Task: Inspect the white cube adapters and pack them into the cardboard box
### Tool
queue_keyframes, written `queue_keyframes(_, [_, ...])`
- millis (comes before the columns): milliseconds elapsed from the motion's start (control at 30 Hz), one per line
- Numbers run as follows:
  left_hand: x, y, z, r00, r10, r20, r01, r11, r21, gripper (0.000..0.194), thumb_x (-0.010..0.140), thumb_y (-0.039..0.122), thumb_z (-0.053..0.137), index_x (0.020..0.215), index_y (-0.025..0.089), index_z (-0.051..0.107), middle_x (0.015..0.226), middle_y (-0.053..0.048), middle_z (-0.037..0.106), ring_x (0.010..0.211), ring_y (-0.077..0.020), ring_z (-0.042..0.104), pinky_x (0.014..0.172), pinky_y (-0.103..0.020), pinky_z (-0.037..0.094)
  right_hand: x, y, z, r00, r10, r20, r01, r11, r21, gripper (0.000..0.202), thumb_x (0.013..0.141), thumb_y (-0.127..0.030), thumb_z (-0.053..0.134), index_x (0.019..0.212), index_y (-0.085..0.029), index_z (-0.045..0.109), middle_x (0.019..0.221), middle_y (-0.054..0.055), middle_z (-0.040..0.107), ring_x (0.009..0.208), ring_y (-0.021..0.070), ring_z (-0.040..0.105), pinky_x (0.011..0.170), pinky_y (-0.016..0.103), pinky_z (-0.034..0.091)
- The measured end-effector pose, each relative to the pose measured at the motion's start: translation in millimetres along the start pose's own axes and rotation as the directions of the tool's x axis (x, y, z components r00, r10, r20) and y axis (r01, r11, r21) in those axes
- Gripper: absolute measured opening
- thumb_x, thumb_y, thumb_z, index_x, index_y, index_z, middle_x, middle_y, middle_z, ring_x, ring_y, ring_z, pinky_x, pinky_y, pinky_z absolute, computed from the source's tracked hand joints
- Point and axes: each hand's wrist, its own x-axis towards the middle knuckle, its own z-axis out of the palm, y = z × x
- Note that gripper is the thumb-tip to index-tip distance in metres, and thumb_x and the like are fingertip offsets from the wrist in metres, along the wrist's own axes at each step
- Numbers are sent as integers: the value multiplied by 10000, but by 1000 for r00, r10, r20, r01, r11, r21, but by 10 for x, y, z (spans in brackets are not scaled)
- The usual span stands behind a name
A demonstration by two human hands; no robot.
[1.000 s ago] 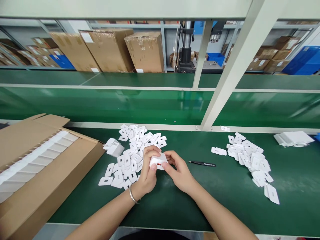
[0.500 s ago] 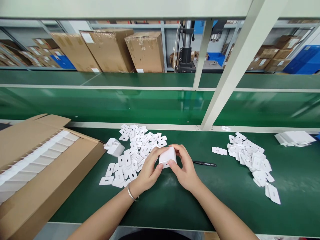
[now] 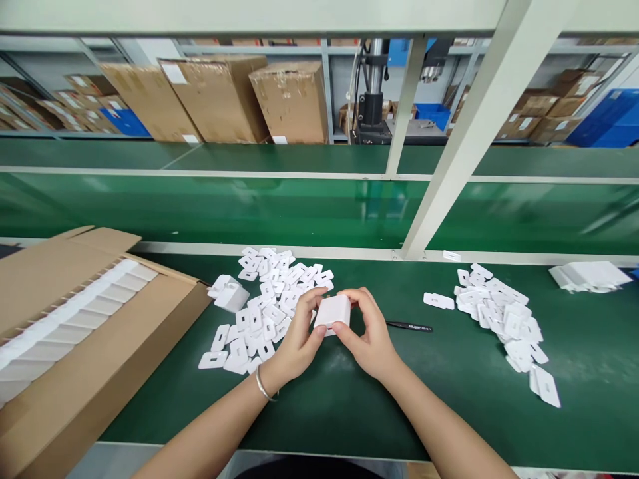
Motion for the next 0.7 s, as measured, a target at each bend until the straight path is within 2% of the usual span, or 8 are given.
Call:
queue_keyframes(100, [-13, -8, 20, 999, -33, -21, 31, 996, -87, 486, 1037, 534, 516, 1391, 235, 371, 1106, -74, 530, 1010, -237, 532, 906, -389, 468, -6, 1, 0, 1000, -16, -2, 16, 1000, 5, 333, 1008, -514, 580, 1232, -271, 619, 1027, 55, 570, 936, 241, 581, 838, 400, 492])
queue_keyframes(200, [2, 10, 32, 996, -87, -11, 85, 987, -140, 414, 1025, 538, 541, 1290, 236, 440, 1112, -69, 514, 1009, -229, 511, 902, -377, 445, -4, 5, -11, 999, -36, -35, 36, 999, -22, 271, 1015, -449, 588, 1208, -264, 628, 1005, 48, 578, 922, 230, 586, 823, 386, 492])
queue_keyframes(333, [37, 35, 27, 989, -148, 29, 151, 960, -237, 392, 1013, 532, 572, 1262, 244, 476, 1083, -56, 520, 983, -220, 511, 882, -365, 439, -4, 1, -25, 996, -66, -60, 61, 994, -90, 236, 1005, -380, 601, 1202, -254, 625, 988, 44, 584, 902, 221, 587, 795, 370, 492])
queue_keyframes(700, [20, 21, 111, 986, -157, -54, 140, 963, -229, 367, 995, 545, 596, 1163, 227, 523, 1057, -59, 554, 963, -218, 527, 858, -362, 449, -32, 12, 29, 990, -70, -119, 50, 985, -165, 195, 971, -341, 617, 1141, -245, 633, 957, 39, 608, 859, 216, 593, 758, 365, 489])
